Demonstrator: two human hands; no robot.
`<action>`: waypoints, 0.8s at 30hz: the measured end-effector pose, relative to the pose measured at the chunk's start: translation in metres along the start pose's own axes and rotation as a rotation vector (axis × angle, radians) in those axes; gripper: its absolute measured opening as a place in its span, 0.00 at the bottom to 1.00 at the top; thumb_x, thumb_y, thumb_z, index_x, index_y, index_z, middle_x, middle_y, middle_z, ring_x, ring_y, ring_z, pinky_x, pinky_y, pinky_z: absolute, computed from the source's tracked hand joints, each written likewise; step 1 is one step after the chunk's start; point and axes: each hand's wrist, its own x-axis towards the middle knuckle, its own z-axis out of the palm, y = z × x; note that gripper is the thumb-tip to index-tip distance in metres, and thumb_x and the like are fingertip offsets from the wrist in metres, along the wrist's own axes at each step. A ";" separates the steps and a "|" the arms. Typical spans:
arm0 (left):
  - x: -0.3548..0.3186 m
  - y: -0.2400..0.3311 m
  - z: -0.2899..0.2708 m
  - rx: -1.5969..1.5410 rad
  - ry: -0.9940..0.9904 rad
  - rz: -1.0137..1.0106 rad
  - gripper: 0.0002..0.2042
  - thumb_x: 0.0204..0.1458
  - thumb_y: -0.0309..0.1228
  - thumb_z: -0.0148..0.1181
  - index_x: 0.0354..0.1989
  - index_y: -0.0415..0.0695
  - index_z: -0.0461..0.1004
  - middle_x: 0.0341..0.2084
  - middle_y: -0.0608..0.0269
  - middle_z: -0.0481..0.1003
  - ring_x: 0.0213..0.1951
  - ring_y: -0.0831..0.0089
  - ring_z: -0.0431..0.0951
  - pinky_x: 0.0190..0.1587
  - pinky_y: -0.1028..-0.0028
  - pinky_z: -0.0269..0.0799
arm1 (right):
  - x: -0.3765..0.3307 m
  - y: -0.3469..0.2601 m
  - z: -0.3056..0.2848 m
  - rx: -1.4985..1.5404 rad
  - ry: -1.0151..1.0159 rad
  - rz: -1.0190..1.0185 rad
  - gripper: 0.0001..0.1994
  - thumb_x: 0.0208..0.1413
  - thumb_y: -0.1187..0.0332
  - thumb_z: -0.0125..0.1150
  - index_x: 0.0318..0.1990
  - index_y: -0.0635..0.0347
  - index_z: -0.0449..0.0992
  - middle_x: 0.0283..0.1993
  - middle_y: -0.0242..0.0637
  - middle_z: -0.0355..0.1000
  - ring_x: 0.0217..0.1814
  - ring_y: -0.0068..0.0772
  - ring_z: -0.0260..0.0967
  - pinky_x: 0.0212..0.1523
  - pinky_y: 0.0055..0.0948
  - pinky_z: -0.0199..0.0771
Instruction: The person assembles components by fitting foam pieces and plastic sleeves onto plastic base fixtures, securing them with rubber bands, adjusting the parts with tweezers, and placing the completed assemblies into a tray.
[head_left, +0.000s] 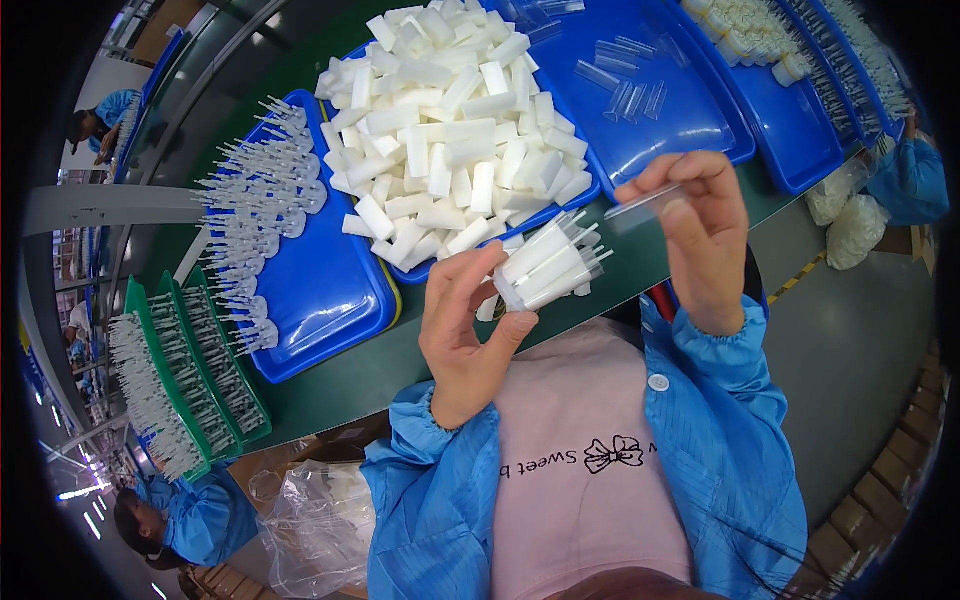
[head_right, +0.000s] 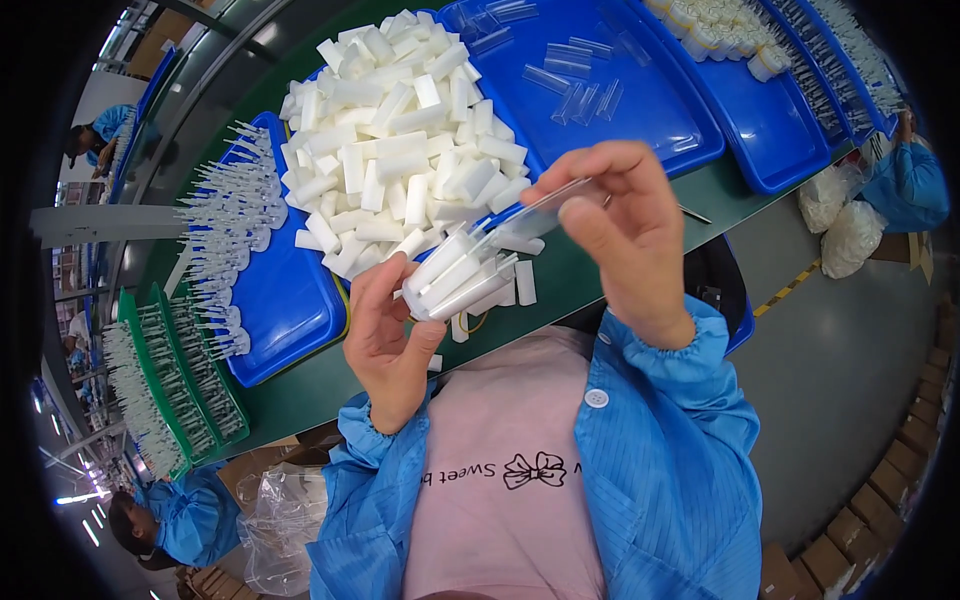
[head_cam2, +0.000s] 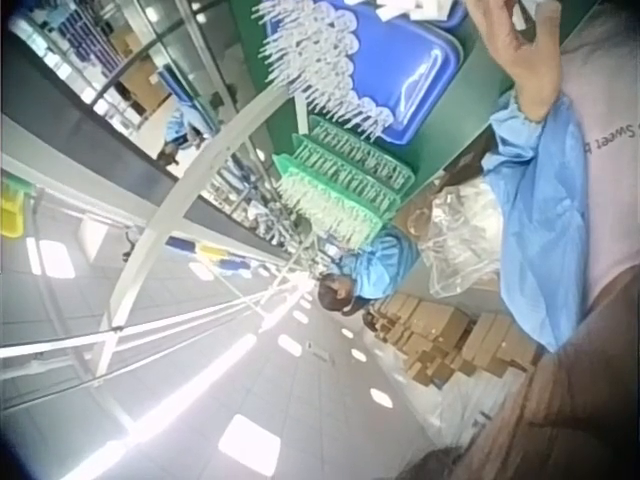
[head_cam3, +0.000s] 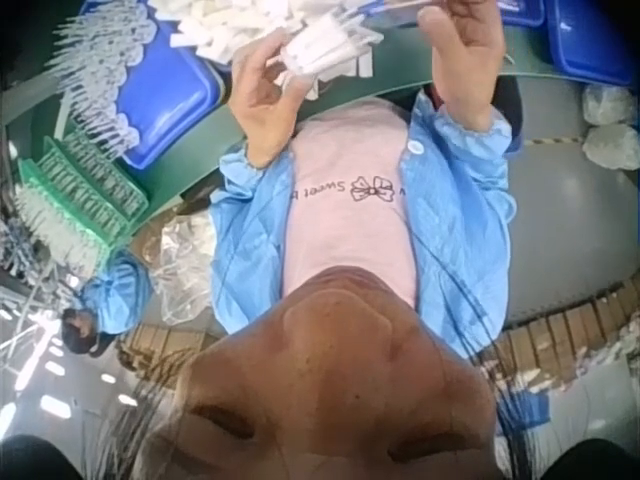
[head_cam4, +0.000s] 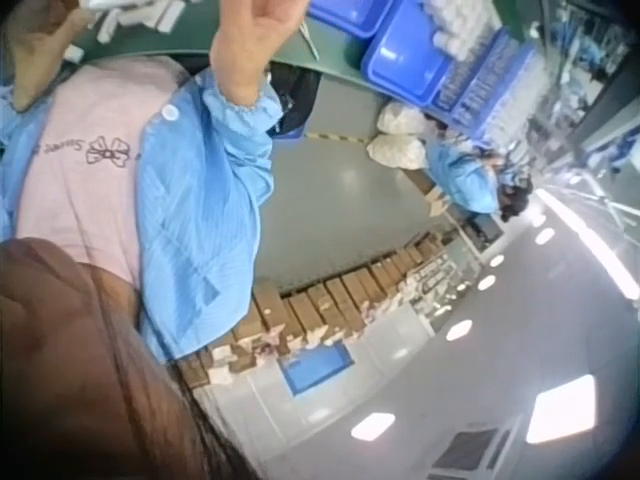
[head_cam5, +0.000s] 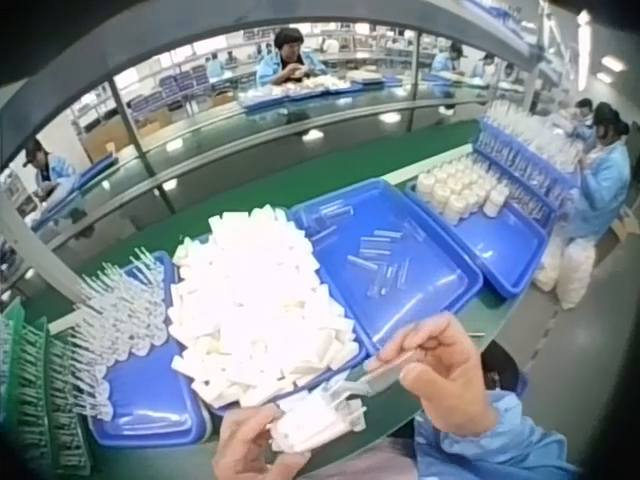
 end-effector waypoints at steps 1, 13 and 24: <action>-0.001 0.000 0.000 0.027 -0.007 0.018 0.25 0.43 0.28 0.69 0.52 0.37 0.70 0.46 0.56 0.66 0.49 0.69 0.69 0.49 0.72 0.71 | -0.003 0.001 0.005 0.061 0.015 0.038 0.13 0.56 0.73 0.56 0.47 0.62 0.63 0.44 0.42 0.69 0.47 0.38 0.73 0.50 0.32 0.72; -0.003 0.000 0.000 0.244 -0.014 0.189 0.25 0.40 0.29 0.69 0.50 0.36 0.72 0.43 0.55 0.67 0.42 0.66 0.68 0.45 0.72 0.66 | -0.008 0.002 0.018 0.052 -0.015 0.213 0.20 0.51 0.58 0.65 0.43 0.59 0.64 0.37 0.34 0.65 0.40 0.29 0.70 0.49 0.36 0.72; 0.003 0.013 -0.002 0.287 -0.219 0.224 0.22 0.43 0.25 0.66 0.50 0.38 0.73 0.43 0.55 0.63 0.42 0.66 0.68 0.45 0.71 0.68 | -0.012 0.011 0.013 -0.004 -0.018 -0.042 0.19 0.49 0.68 0.67 0.44 0.64 0.65 0.41 0.38 0.69 0.43 0.25 0.68 0.51 0.29 0.67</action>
